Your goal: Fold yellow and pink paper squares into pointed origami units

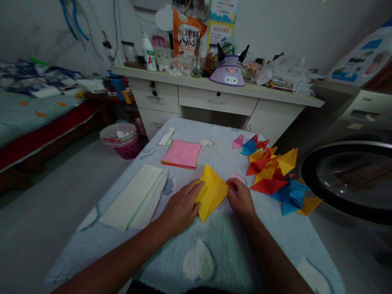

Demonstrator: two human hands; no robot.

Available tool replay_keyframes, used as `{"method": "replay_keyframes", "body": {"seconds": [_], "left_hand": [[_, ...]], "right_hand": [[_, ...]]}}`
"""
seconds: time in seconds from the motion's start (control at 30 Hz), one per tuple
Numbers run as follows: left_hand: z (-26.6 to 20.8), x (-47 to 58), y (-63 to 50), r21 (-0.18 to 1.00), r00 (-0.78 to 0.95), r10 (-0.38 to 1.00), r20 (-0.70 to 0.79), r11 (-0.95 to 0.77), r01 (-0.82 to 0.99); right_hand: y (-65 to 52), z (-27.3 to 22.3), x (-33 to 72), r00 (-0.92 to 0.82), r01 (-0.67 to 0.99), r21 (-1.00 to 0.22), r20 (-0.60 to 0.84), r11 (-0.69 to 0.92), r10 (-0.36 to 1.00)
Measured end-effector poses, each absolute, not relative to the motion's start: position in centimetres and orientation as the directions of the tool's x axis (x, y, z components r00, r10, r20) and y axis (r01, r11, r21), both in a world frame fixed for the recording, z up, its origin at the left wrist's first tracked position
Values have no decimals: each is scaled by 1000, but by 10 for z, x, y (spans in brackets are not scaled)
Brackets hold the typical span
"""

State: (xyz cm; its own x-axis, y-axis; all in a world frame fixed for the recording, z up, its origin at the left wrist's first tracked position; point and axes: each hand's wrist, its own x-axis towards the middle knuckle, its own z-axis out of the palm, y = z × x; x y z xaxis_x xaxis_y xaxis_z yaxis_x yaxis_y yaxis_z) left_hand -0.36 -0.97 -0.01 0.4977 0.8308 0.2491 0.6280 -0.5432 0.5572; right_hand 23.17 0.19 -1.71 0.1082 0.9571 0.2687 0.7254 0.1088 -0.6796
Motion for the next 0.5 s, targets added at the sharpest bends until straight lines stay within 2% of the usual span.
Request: {"method": "replay_keyframes", "body": {"seconds": [0.2, 0.33, 0.5], "left_hand": [[21, 0, -10, 513, 558, 811, 177, -559, 651], [28, 4, 4, 581, 506, 836, 213, -525, 622], [14, 7, 18, 722, 364, 884, 294, -455, 521]], "right_hand": [[2, -19, 232, 121, 689, -714, 280, 123, 952], [2, -18, 233, 193, 656, -747, 307, 110, 932], [0, -16, 237, 285, 621, -781, 304, 66, 909]]}}
